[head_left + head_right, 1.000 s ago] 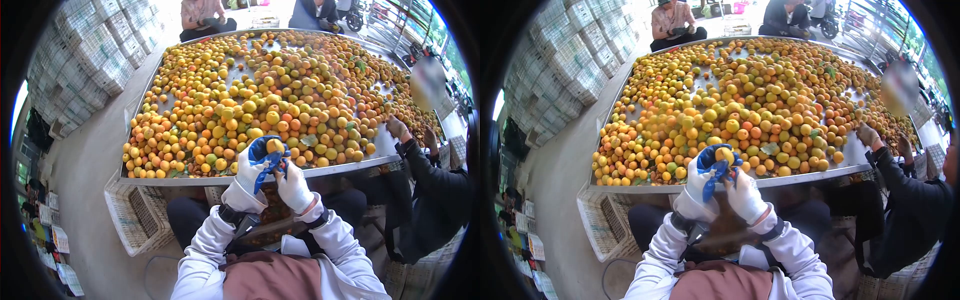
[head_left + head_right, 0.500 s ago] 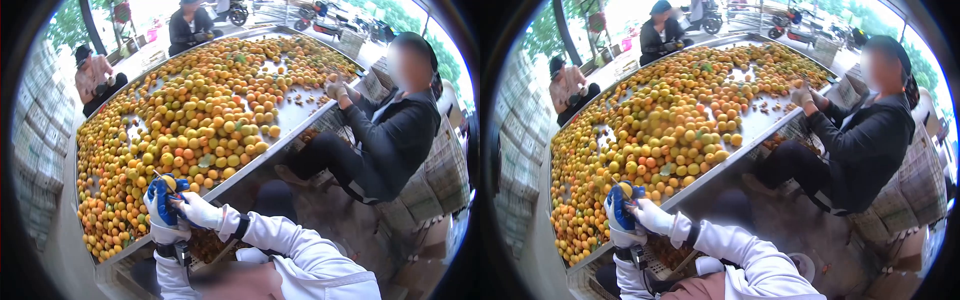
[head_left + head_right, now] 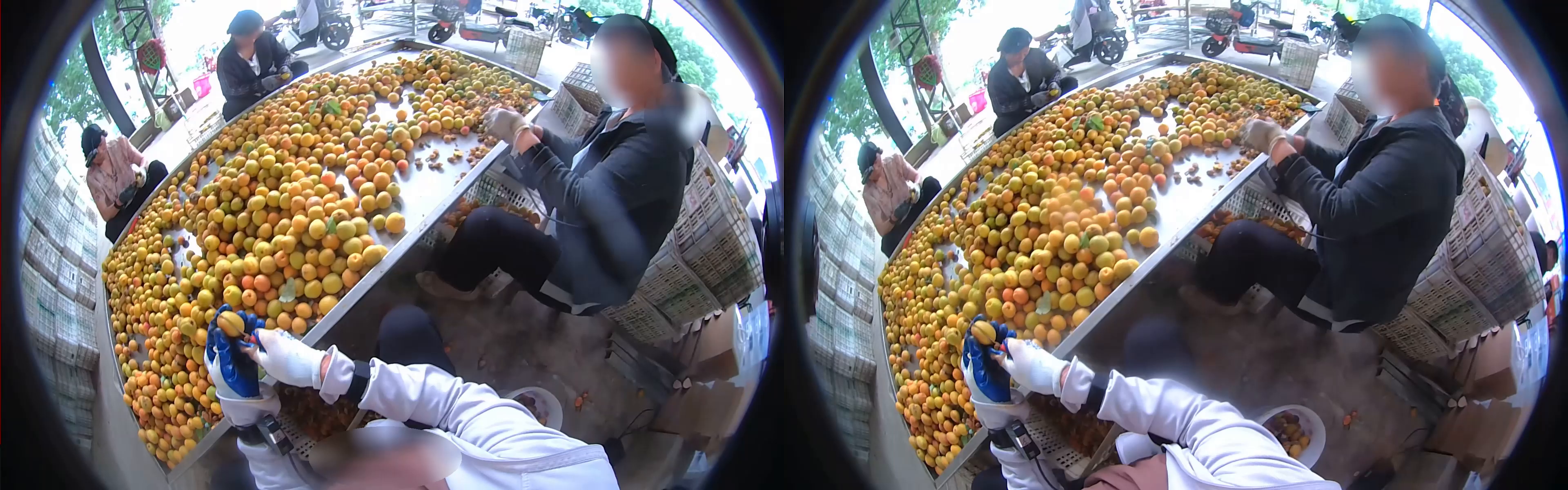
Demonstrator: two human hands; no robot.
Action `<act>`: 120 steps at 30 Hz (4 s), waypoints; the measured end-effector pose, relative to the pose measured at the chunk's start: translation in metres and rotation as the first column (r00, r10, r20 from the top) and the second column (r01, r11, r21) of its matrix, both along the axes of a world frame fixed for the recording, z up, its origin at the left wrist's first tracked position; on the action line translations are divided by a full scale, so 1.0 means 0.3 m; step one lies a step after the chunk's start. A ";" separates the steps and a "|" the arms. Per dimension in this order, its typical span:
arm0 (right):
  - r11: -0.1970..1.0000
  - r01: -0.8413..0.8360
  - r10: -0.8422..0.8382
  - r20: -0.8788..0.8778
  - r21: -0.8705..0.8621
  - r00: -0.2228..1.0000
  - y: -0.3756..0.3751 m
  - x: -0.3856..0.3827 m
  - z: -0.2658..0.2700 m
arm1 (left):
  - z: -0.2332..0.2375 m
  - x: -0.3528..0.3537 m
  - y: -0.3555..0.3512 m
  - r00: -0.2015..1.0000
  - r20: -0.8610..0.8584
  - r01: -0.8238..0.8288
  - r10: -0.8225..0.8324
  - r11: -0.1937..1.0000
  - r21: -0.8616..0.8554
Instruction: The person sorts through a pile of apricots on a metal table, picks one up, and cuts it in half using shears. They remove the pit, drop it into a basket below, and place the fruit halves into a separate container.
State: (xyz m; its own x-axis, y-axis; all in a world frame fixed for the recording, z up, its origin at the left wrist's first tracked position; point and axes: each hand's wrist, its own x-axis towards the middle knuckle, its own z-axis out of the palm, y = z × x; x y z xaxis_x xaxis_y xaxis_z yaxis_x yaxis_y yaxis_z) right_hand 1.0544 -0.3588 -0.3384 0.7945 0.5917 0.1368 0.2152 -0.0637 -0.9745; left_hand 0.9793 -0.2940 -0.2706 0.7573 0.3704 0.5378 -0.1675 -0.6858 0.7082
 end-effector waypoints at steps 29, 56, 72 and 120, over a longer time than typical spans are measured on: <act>1.000 -0.010 0.010 0.013 0.004 1.000 -0.034 -0.033 -0.006 | -0.086 0.078 0.019 0.991 0.057 0.110 -0.123 0.485 -0.868; 0.995 -0.055 0.071 -0.201 0.081 0.977 0.003 -0.059 0.020 | -0.103 0.142 0.095 0.999 -0.022 0.019 -0.038 0.830 -0.557; 0.999 0.041 -0.040 0.078 -0.017 0.996 0.039 -0.053 -0.039 | -0.208 0.064 0.127 0.967 0.141 0.248 -0.212 0.909 -0.336; 0.978 -0.114 0.156 -0.246 0.174 0.957 0.078 -0.034 -0.079 | -0.305 0.100 0.306 0.934 0.005 0.247 -0.358 0.633 -0.733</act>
State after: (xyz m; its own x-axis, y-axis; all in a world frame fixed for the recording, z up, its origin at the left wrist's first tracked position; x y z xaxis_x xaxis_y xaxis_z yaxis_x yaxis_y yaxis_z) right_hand 1.0442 -0.3355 -0.3622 0.7292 0.6833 0.0381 -0.0479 0.1064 -0.9932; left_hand 1.0093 -0.2021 -0.3622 0.9382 0.3321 0.0977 -0.1420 0.1116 0.9836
